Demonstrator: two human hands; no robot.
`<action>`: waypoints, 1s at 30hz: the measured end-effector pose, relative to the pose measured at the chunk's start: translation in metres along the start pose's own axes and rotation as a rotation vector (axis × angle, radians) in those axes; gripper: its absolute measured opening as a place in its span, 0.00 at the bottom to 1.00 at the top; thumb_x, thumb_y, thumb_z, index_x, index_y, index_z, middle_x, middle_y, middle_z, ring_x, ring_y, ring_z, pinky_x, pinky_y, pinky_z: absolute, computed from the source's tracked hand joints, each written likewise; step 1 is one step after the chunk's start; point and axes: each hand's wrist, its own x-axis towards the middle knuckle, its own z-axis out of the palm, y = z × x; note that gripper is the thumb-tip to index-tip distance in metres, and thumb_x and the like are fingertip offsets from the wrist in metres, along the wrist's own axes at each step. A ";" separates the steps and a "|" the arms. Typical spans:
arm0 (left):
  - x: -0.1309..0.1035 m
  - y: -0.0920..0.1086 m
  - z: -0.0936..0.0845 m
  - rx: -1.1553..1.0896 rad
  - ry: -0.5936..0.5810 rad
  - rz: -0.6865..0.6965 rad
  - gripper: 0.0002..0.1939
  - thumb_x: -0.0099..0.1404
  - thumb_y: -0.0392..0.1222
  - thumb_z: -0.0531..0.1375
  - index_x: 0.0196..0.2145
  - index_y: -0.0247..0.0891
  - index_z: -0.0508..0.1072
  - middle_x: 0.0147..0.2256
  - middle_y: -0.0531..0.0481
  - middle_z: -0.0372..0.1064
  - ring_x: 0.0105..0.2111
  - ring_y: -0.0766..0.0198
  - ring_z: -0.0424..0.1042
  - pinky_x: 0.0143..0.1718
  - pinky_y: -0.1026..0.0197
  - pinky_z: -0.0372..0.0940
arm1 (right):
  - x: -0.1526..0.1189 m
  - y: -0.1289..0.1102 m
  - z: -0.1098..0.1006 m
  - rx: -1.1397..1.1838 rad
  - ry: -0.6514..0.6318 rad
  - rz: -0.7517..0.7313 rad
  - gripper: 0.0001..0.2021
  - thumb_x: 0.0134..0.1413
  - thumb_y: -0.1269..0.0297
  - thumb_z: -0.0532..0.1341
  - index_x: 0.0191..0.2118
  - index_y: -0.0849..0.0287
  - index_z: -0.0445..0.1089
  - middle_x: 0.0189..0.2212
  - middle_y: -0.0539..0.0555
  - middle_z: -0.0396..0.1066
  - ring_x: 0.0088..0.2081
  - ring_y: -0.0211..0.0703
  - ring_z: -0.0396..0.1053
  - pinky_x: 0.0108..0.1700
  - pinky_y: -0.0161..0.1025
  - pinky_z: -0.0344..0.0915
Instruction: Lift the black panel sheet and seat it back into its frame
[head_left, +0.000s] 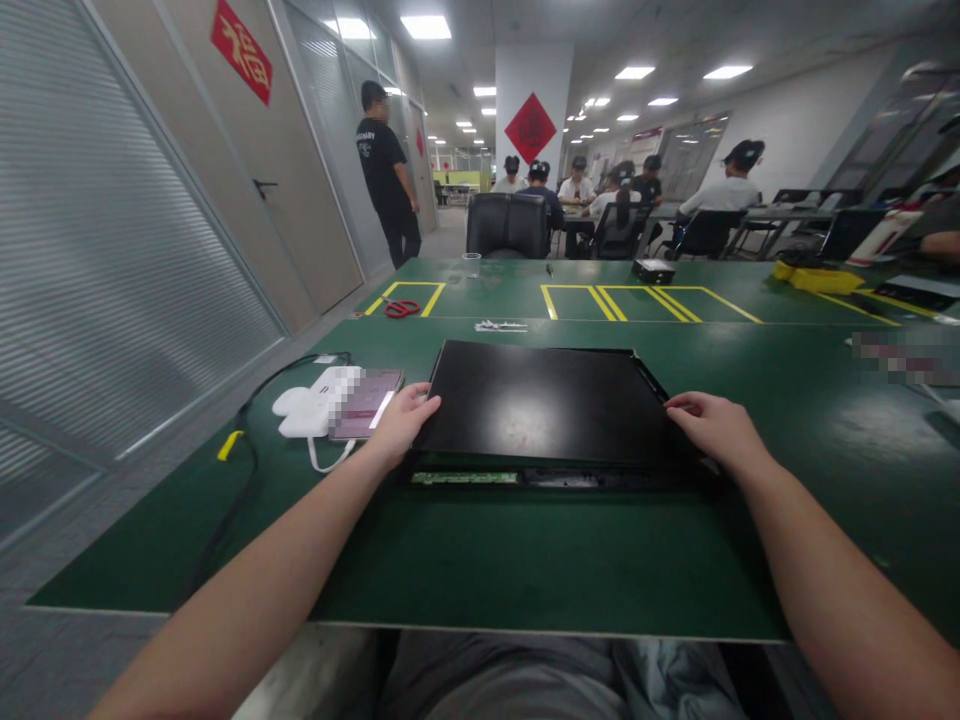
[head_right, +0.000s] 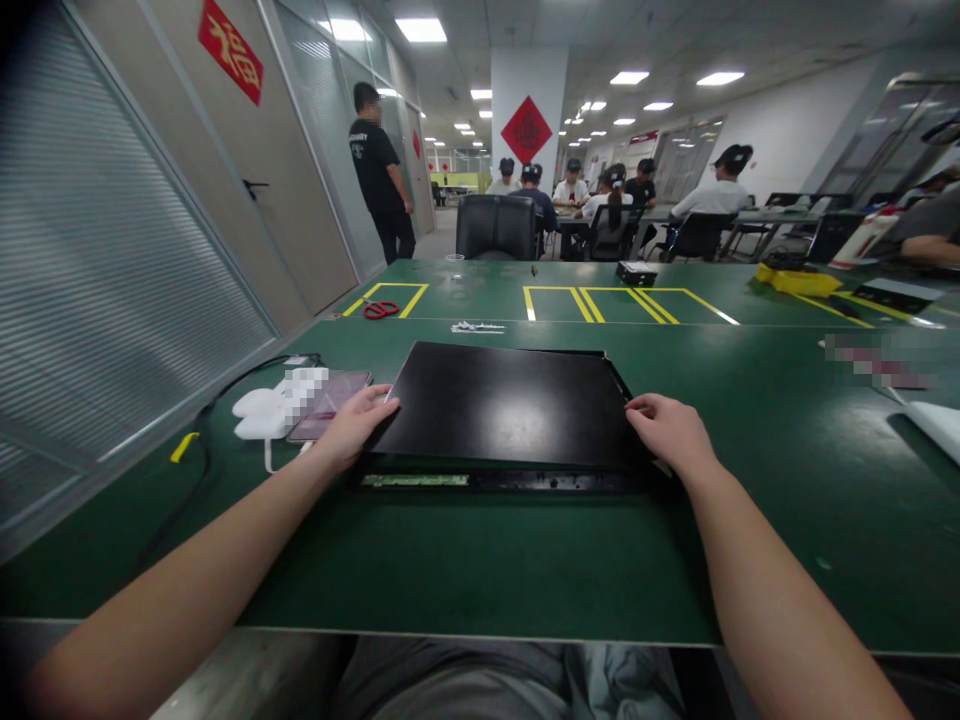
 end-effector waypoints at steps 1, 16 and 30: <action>0.000 0.000 0.000 0.003 0.006 0.004 0.15 0.60 0.30 0.71 0.43 0.39 0.74 0.32 0.49 0.83 0.31 0.58 0.82 0.38 0.59 0.76 | 0.000 0.000 0.000 0.003 -0.002 0.002 0.09 0.51 0.57 0.65 0.34 0.50 0.83 0.31 0.54 0.81 0.34 0.53 0.77 0.34 0.44 0.68; 0.005 -0.004 -0.009 0.151 0.122 0.194 0.18 0.50 0.35 0.77 0.39 0.36 0.83 0.55 0.35 0.80 0.64 0.44 0.73 0.64 0.50 0.68 | 0.003 0.002 -0.003 0.045 -0.018 0.042 0.08 0.51 0.58 0.65 0.31 0.50 0.82 0.29 0.56 0.80 0.35 0.55 0.77 0.39 0.47 0.71; 0.026 -0.021 -0.034 1.075 0.009 0.354 0.26 0.64 0.54 0.64 0.52 0.32 0.83 0.67 0.31 0.67 0.69 0.38 0.66 0.71 0.40 0.58 | 0.004 0.000 -0.006 0.034 -0.046 0.058 0.10 0.49 0.57 0.63 0.32 0.52 0.83 0.30 0.56 0.80 0.36 0.55 0.77 0.41 0.46 0.70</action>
